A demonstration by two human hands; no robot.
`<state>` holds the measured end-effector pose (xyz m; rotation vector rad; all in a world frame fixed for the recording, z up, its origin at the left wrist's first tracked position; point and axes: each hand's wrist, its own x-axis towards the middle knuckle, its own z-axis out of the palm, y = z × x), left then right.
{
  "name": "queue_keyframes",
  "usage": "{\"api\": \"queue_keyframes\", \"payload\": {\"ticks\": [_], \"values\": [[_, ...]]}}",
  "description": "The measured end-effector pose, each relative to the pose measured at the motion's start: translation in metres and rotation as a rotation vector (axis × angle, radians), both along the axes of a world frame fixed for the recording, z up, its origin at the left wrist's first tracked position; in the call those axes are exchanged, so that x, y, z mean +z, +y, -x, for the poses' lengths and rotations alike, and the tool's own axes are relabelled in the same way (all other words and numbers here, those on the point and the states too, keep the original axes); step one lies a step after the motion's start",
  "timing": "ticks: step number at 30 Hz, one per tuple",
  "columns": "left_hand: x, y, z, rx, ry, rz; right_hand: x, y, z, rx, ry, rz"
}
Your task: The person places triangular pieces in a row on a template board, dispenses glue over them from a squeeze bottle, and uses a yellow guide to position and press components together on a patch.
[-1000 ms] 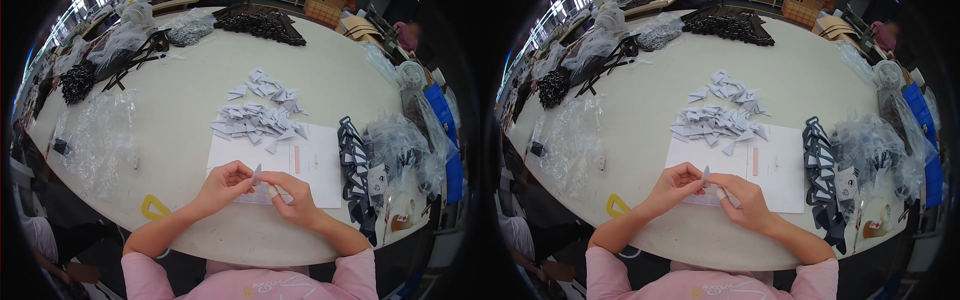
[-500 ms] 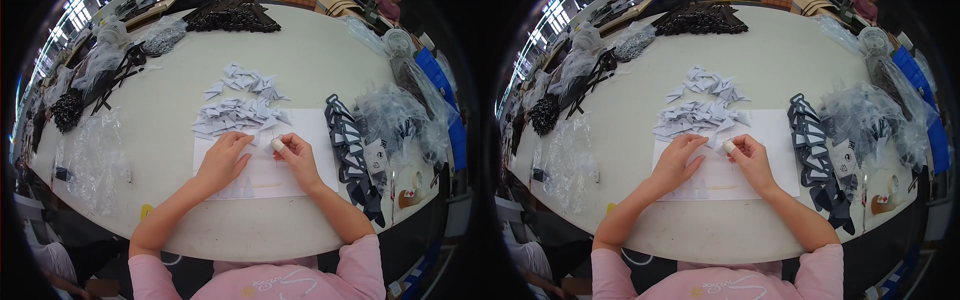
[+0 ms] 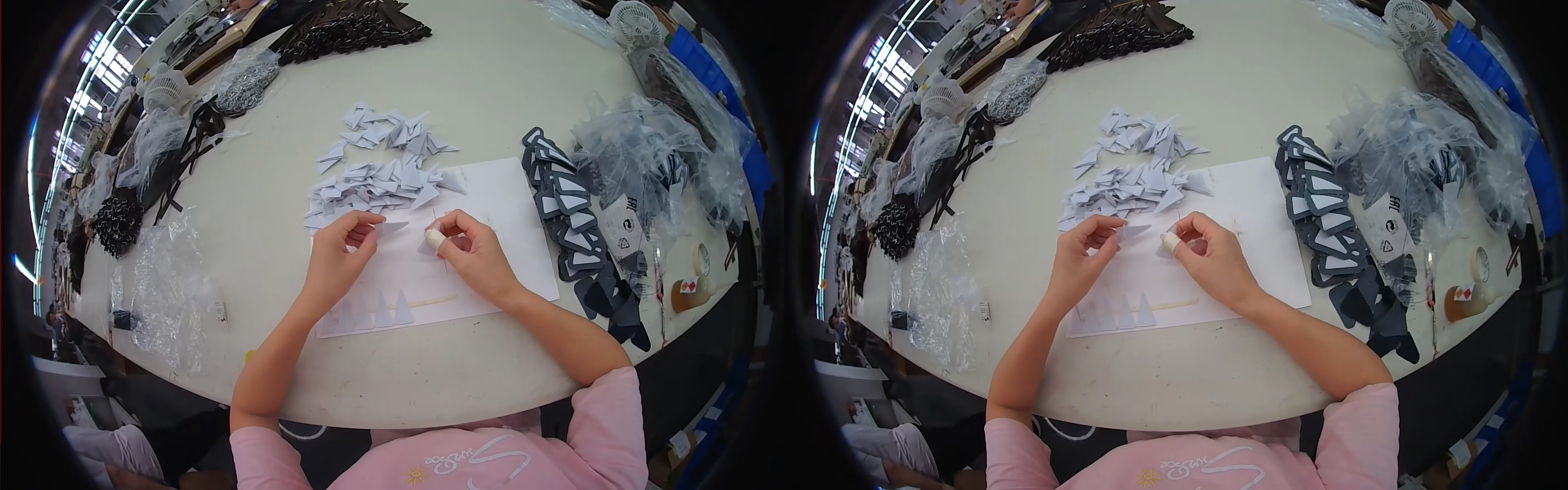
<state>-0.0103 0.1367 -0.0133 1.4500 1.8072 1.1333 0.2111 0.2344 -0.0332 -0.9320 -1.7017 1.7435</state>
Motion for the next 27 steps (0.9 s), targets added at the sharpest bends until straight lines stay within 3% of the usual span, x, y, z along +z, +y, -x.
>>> {"api": "queue_keyframes", "payload": {"ticks": [5, 9, 17, 27], "values": [[0.012, -0.013, 0.001, -0.090, -0.317, 0.104, 0.003, -0.007, 0.010, 0.146, 0.203, 0.082], [0.008, -0.017, -0.007, -0.207, -0.153, 0.016, -0.003, -0.005, 0.008, 0.209, 0.165, 0.191], [0.012, -0.015, -0.019, -0.198, -0.108, -0.022, 0.000, -0.002, 0.006, 0.164, 0.193, 0.301], [0.013, -0.064, 0.007, 0.074, -0.259, 0.046, -0.006, -0.004, 0.008, 0.152, 0.177, 0.282]]}}
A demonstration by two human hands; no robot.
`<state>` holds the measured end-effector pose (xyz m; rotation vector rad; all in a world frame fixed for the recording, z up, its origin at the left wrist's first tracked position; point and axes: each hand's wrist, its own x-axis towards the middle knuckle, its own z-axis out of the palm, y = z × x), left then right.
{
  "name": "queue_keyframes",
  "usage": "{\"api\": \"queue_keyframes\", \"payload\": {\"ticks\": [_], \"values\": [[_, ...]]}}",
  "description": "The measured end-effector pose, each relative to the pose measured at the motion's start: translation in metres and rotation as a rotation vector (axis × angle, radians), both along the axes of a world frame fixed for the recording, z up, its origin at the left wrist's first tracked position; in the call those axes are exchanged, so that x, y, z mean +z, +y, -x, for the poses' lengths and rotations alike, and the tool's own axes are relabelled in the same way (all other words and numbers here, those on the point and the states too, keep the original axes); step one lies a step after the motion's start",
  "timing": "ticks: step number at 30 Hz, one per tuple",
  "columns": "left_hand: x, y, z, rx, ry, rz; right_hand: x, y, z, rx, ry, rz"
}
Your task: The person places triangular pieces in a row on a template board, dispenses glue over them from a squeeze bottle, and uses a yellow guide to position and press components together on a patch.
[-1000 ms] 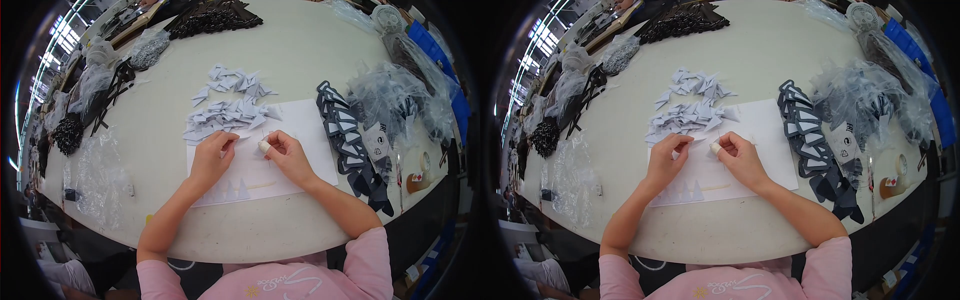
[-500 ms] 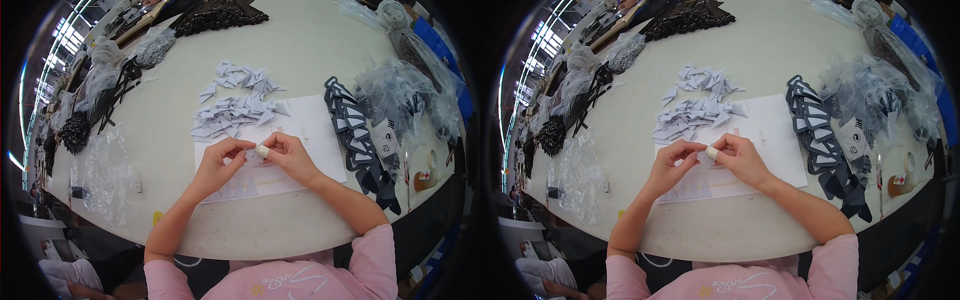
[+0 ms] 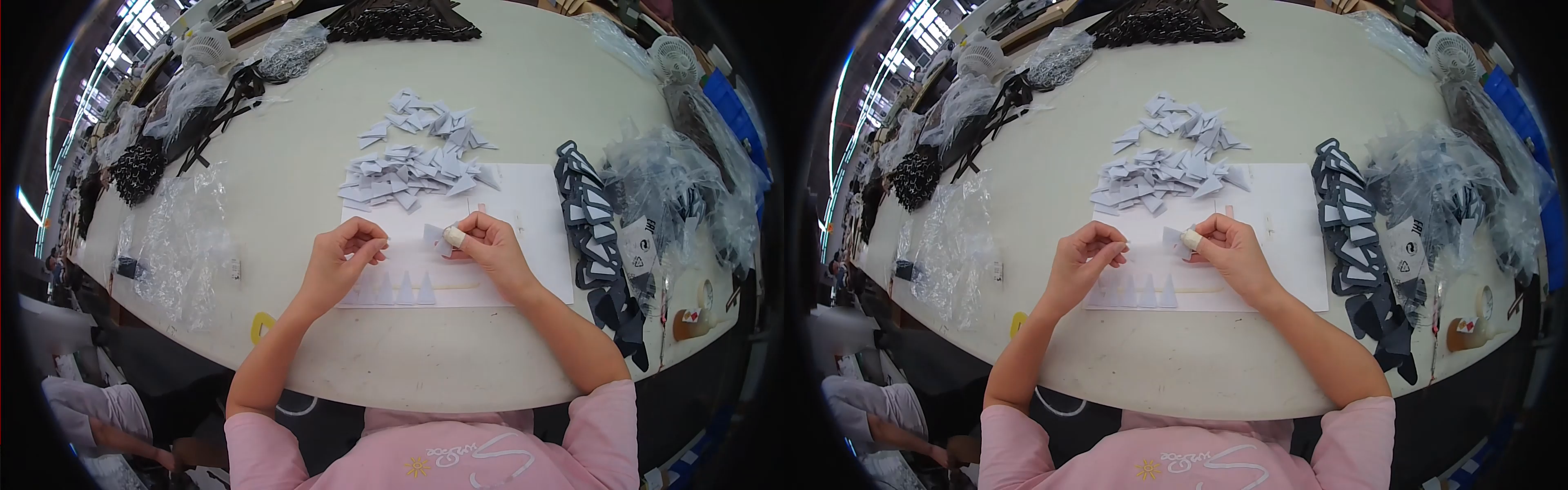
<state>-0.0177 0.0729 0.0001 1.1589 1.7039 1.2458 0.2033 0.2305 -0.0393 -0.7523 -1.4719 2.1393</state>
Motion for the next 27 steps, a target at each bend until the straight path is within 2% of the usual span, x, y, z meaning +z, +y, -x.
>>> {"api": "queue_keyframes", "payload": {"ticks": [3, 5, 8, 11, 12, 16, 18, 19, 21, 24, 26, 27], "values": [[0.006, -0.056, 0.023, 0.145, -0.075, -0.037, 0.001, 0.000, 0.000, 0.004, -0.032, -0.031], [0.022, -0.109, 0.041, 0.336, -0.007, -0.023, 0.006, -0.003, 0.002, -0.016, -0.029, -0.049], [0.037, -0.211, 0.067, 0.759, 0.142, -0.054, 0.000, -0.005, 0.002, -0.015, -0.013, -0.061], [0.021, -0.318, 0.079, 1.170, 0.210, -0.121, -0.002, -0.003, 0.002, -0.012, -0.041, -0.104], [0.007, -0.353, 0.082, 1.230, 0.217, -0.077, -0.001, -0.003, 0.002, -0.019, -0.062, -0.123], [-0.087, -0.451, 0.072, 1.277, 0.051, 0.330, 0.000, -0.003, 0.001, 0.003, -0.105, -0.181], [-0.133, -0.481, 0.067, 1.377, -0.061, 0.361, 0.000, -0.003, 0.002, -0.006, -0.105, -0.198], [-0.148, -0.491, 0.067, 1.389, -0.051, 0.488, -0.001, -0.002, 0.001, -0.014, -0.110, -0.211], [-0.167, -0.500, 0.061, 1.399, 0.413, 0.928, -0.001, -0.003, 0.002, -0.010, -0.117, -0.211], [-0.170, -0.505, 0.065, 1.491, 0.334, 0.860, 0.000, -0.002, 0.003, -0.011, -0.125, -0.197], [-0.165, -0.510, 0.078, 1.550, 0.268, 0.693, 0.002, -0.002, 0.003, -0.001, -0.152, -0.199], [-0.162, -0.508, 0.087, 1.542, 0.495, 0.657, 0.004, -0.002, 0.005, 0.010, -0.142, -0.204]]}}
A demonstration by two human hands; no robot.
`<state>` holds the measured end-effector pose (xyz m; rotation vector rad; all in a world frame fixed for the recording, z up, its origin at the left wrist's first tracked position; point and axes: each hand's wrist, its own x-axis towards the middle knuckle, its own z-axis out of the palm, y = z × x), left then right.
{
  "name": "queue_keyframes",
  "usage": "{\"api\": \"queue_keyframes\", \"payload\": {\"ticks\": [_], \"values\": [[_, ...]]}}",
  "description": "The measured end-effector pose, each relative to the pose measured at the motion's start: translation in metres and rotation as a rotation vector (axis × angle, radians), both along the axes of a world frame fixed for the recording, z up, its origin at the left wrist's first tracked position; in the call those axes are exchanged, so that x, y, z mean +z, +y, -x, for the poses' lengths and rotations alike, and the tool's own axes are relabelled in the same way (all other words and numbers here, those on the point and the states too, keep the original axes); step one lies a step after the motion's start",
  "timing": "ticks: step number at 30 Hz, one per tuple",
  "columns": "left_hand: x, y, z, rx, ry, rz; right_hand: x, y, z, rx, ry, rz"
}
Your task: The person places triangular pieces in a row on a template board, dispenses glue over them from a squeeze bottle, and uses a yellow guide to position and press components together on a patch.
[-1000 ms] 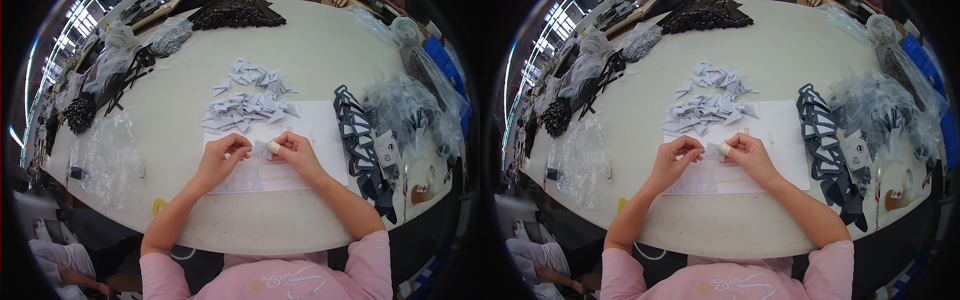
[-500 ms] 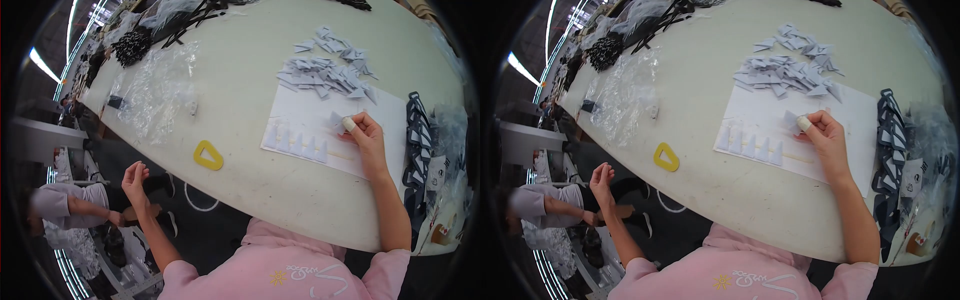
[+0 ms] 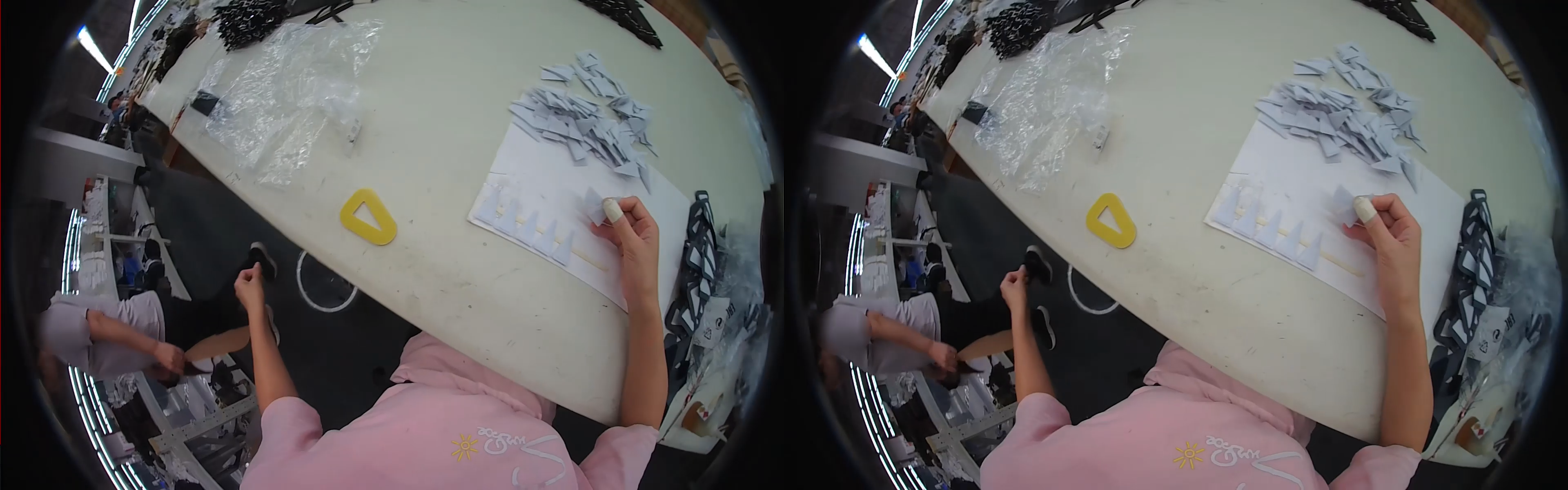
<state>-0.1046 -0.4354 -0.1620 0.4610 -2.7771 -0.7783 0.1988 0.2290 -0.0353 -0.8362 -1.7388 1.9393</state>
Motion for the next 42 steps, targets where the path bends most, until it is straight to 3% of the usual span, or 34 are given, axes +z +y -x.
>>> {"api": "queue_keyframes", "payload": {"ticks": [2, 5, 7, 10, 14, 18, 21, 23, 25, 29, 32, 35, 37, 38, 40, 42], "values": [[0.022, 0.026, 0.025, -0.103, 0.268, -0.160, 0.009, 0.002, 0.005, 0.011, -0.018, -0.041], [0.114, 0.153, 0.019, -0.336, 0.570, -0.229, 0.011, 0.012, 0.015, 0.047, -0.062, -0.147], [0.148, 0.224, 0.014, -0.521, 0.569, -0.482, 0.011, 0.019, 0.022, 0.030, -0.053, -0.181], [0.182, 0.333, -0.024, -0.941, 0.511, -0.476, 0.005, 0.031, 0.034, -0.013, -0.061, -0.257], [0.202, 0.438, -0.086, -1.532, 0.281, -0.464, 0.023, 0.024, 0.033, -0.107, -0.028, -0.641], [0.189, 0.481, -0.127, -1.666, -0.289, -0.642, 0.054, -0.008, 0.001, 0.083, 0.003, -0.163], [0.172, 0.491, -0.141, -1.714, -0.656, -0.714, 0.045, -0.025, -0.021, 0.201, -0.039, -0.171], [0.156, 0.489, -0.148, -1.749, -0.853, -0.789, 0.039, -0.025, -0.029, 0.255, -0.012, 0.045], [0.155, 0.486, -0.150, -1.756, -0.895, -0.782, 0.037, -0.025, -0.036, 0.263, 0.044, 0.212], [0.155, 0.480, -0.149, -1.782, -0.956, -0.750, 0.043, -0.035, -0.037, 0.254, 0.017, 0.242], [0.155, 0.475, -0.148, -1.796, -0.928, -0.724, 0.037, -0.028, -0.041, 0.315, -0.019, 0.272], [0.155, 0.471, -0.151, -1.908, -0.672, -0.611, 0.036, -0.025, -0.042, 0.306, -0.094, 0.209], [0.150, 0.468, -0.151, -2.083, -0.068, -0.411, 0.033, -0.021, -0.041, 0.279, -0.157, 0.103], [0.147, 0.467, -0.151, -2.131, 0.242, -0.301, 0.034, -0.021, -0.041, 0.271, -0.206, -0.093], [0.139, 0.461, -0.157, -2.159, 0.338, -0.208, 0.035, -0.022, -0.039, 0.257, -0.305, -0.485], [0.136, 0.455, -0.161, -2.161, 0.375, -0.109, 0.031, -0.024, -0.036, 0.231, -0.325, -0.564]]}}
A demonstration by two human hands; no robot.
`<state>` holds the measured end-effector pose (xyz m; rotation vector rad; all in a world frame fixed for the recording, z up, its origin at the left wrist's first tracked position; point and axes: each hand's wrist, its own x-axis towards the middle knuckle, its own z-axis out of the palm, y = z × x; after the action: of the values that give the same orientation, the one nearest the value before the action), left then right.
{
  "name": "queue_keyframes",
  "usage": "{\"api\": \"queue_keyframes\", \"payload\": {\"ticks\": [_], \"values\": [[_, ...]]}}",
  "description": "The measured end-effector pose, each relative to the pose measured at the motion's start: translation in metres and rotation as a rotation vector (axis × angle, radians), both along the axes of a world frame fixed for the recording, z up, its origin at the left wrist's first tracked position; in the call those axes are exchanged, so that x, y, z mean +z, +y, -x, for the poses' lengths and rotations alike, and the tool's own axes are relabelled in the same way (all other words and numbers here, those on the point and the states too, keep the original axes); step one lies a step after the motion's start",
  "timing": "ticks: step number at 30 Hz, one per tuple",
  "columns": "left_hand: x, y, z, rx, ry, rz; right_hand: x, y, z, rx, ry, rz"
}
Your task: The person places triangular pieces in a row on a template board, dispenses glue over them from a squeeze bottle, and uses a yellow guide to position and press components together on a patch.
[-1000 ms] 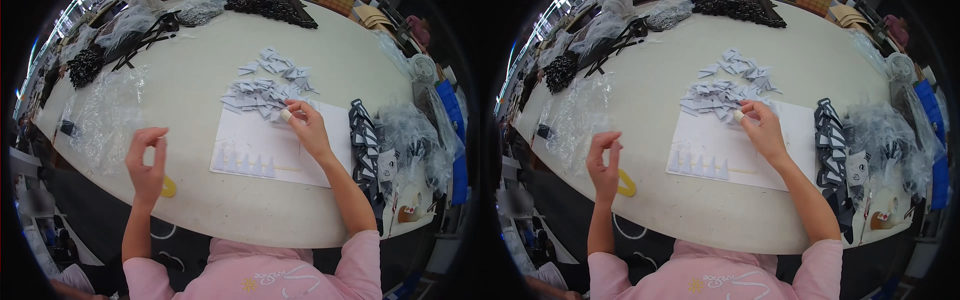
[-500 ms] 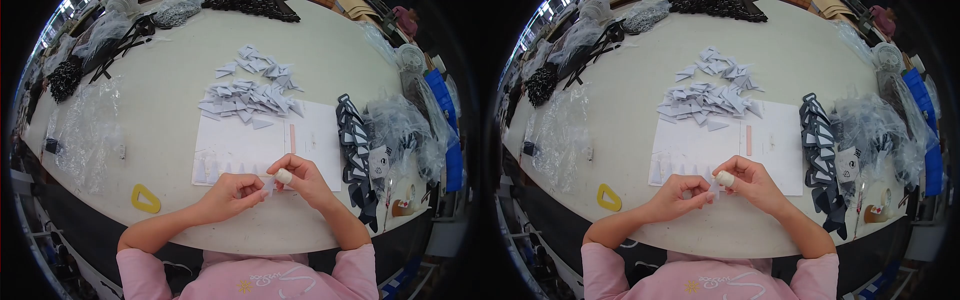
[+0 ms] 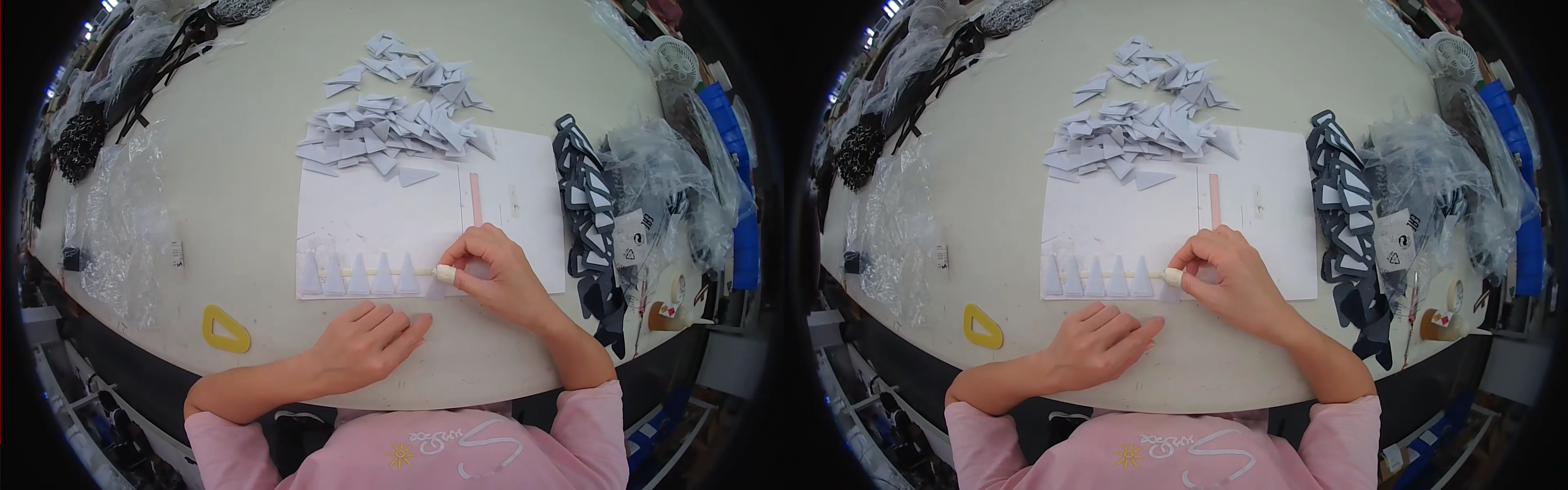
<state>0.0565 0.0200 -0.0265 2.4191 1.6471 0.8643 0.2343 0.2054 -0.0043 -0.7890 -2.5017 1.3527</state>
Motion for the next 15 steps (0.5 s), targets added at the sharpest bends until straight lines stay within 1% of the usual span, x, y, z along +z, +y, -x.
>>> {"api": "queue_keyframes", "payload": {"ticks": [4, 10, 13, 15], "values": [[-0.002, -0.008, -0.005, 0.047, 0.093, 0.084, -0.009, 0.001, 0.007, -0.004, 0.017, -0.161], [-0.004, -0.011, -0.010, 0.064, 0.121, 0.116, -0.012, 0.003, 0.012, -0.029, 0.010, -0.121], [-0.005, -0.009, -0.012, 0.083, 0.131, 0.119, -0.014, 0.002, 0.012, -0.025, 0.022, -0.167], [-0.005, -0.008, -0.013, 0.098, 0.135, 0.118, -0.013, 0.002, 0.012, -0.024, 0.012, -0.151]]}}
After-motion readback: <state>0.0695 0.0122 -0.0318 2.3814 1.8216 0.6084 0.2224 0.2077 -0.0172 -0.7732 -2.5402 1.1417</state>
